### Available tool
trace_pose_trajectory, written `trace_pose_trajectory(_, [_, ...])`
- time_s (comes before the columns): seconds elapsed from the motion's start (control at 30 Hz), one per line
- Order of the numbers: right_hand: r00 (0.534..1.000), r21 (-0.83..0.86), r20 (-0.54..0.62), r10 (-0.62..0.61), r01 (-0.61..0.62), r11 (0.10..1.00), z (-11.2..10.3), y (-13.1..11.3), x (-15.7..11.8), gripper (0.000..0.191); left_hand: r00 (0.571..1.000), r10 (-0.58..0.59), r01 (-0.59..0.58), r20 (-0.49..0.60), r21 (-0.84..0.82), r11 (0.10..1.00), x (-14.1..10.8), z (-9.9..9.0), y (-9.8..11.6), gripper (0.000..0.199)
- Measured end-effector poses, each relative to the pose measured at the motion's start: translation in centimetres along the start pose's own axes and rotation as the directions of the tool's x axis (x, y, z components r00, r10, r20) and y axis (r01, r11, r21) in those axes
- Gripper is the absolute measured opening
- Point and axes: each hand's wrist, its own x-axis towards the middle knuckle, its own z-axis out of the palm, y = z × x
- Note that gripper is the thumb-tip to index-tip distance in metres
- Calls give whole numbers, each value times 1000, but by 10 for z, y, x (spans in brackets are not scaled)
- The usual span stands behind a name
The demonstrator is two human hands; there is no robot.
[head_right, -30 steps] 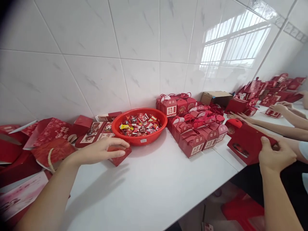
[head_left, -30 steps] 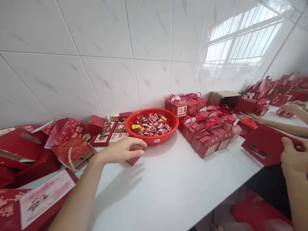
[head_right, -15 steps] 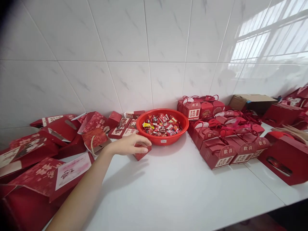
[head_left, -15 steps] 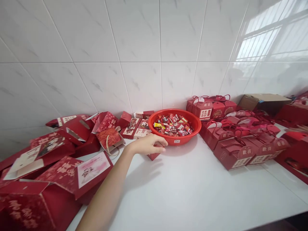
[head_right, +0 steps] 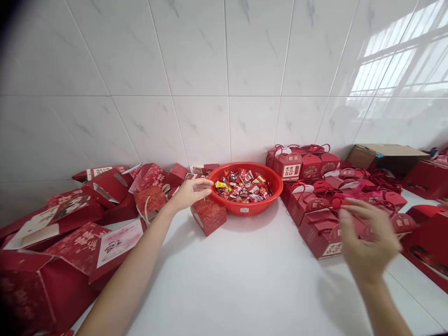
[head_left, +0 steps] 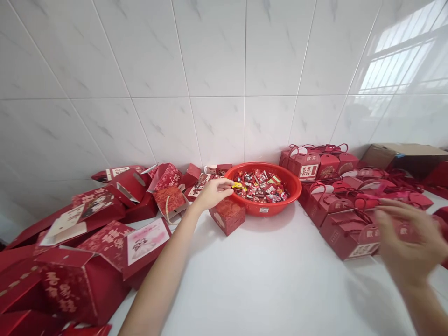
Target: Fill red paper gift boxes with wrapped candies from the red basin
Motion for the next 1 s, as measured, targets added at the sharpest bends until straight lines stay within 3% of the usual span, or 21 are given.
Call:
trace_pose_trajectory(0.07, [978,140,189,-88,62,988,29,-28,-15,3,988,-83,82,-128,-15,997,6,-5,-15,27])
trace_pose_trajectory(0.17, [861,338,469,-197,31,941,62,-65,-41,7,958,-164,170,-237,8,985,10,-15,-32,25])
trace_pose_trajectory(0.23, [794,405,554,-249,4,914,76,-78,-61,9,947,-187,200,-262,22,980,8,-20,-39,25])
trace_pose_trajectory(0.47, [628,413,736,-253,-121,903,78,-74,-114,13,946,-226,249,-233,76,966,3,-35,-42,34])
trace_pose_trajectory(0.6, [592,404,777,-215,-207,891,75,-70,-119,14,951,-259,281,-167,127,951,10,-54,-27,34])
trace_pose_trajectory(0.73, [564,413,798,-212,-256,874,74,-73,-120,14,939,-338,345,-69,227,911,21,-85,0,28])
trace_pose_trajectory(0.8, [554,416,805,-213,-271,868,73,-74,-120,14,878,-468,375,98,466,801,24,-98,15,26])
trace_pose_trajectory(0.87, [555,415,806,-207,-279,866,72,-74,-119,14,775,-600,358,198,644,676,22,-106,28,25])
trace_pose_trajectory(1.0, [552,411,810,-200,-289,865,69,-76,-116,14,580,-782,365,226,787,497,-1,-111,40,36])
